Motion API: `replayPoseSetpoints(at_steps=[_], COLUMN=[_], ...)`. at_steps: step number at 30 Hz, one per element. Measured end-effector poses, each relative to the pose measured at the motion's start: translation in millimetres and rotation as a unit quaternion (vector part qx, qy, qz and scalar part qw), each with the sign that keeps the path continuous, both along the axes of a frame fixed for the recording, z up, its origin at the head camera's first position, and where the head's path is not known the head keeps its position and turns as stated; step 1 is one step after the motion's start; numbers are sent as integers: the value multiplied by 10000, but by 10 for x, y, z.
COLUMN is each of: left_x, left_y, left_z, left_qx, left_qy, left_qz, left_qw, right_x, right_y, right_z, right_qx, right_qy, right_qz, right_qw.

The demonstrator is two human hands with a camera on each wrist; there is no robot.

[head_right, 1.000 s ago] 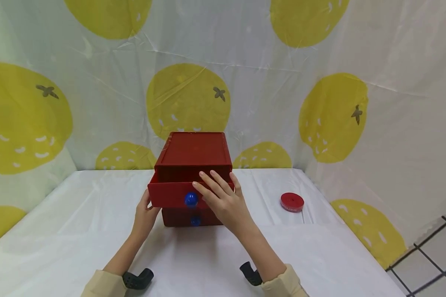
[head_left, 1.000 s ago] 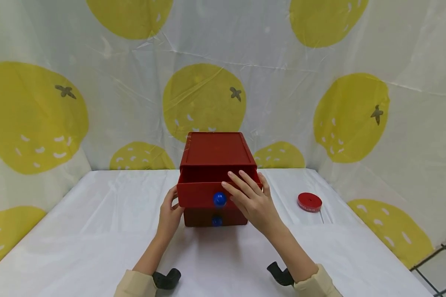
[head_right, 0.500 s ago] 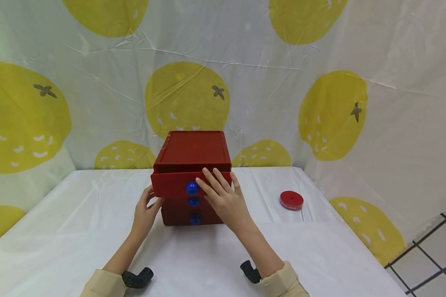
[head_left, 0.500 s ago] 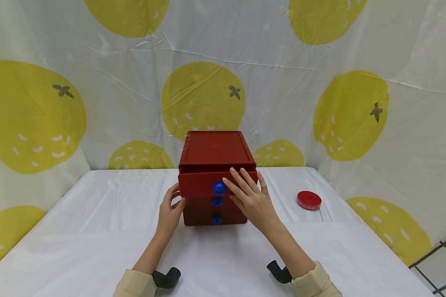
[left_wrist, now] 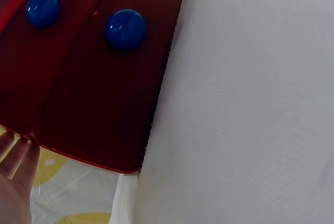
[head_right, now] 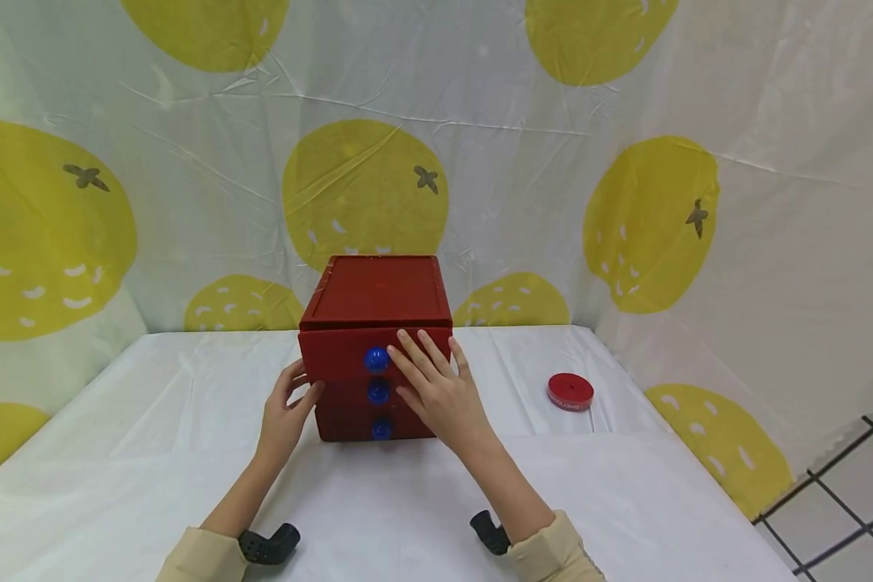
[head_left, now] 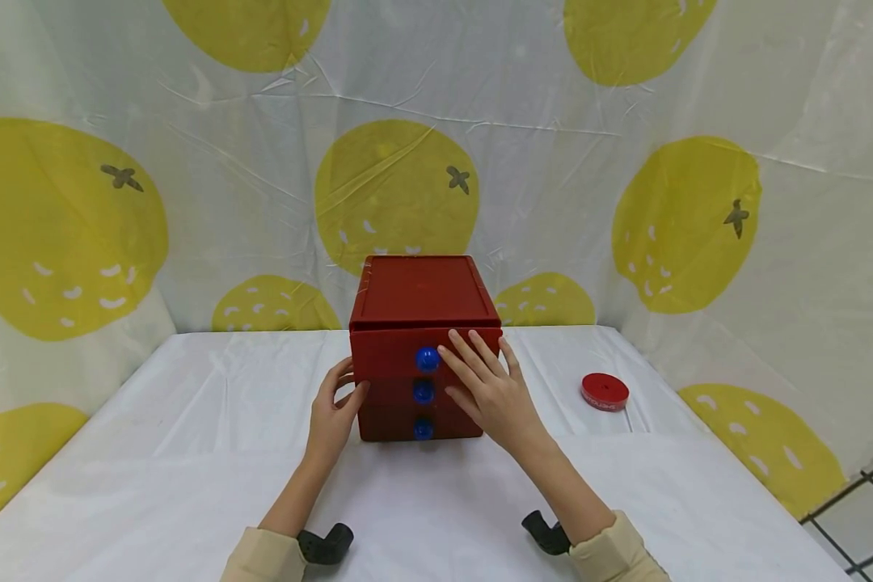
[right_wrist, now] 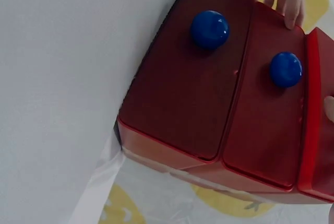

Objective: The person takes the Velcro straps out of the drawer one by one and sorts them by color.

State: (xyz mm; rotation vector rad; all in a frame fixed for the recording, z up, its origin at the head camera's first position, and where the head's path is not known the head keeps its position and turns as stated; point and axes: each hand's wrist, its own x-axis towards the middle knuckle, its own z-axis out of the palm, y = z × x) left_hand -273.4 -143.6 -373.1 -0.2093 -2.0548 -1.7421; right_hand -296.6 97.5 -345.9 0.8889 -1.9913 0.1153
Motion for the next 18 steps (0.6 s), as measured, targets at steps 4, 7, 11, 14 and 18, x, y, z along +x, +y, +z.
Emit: replayPoseSetpoints(at_steps=[4,7,11,14,18], left_x=[-30,-79,-37,9,-44], left_y=[-11,-25,-4,15,-10], left_z=[-41,-105,-52,13,-56], left_qx=[-9,-9,-38,-17,-26], left_qy=[-1,31,0,-28,69], left_qz=[30,48,58,41,68], left_qw=[10000,10000,10000,10000,9999], right_x=[-16,-25,-36,-42,-39], right_y=[-2,-1,1,-5,-16], right_z=[-34,-57,-75,-77,-71], right_qx=[-18,-56,-89,-85,-83], right_qy=[-216,-374,-470,-476,-495], right_qz=[-14,16,40,6,-28], right_qw=[9998,9993,9988,9988,9987])
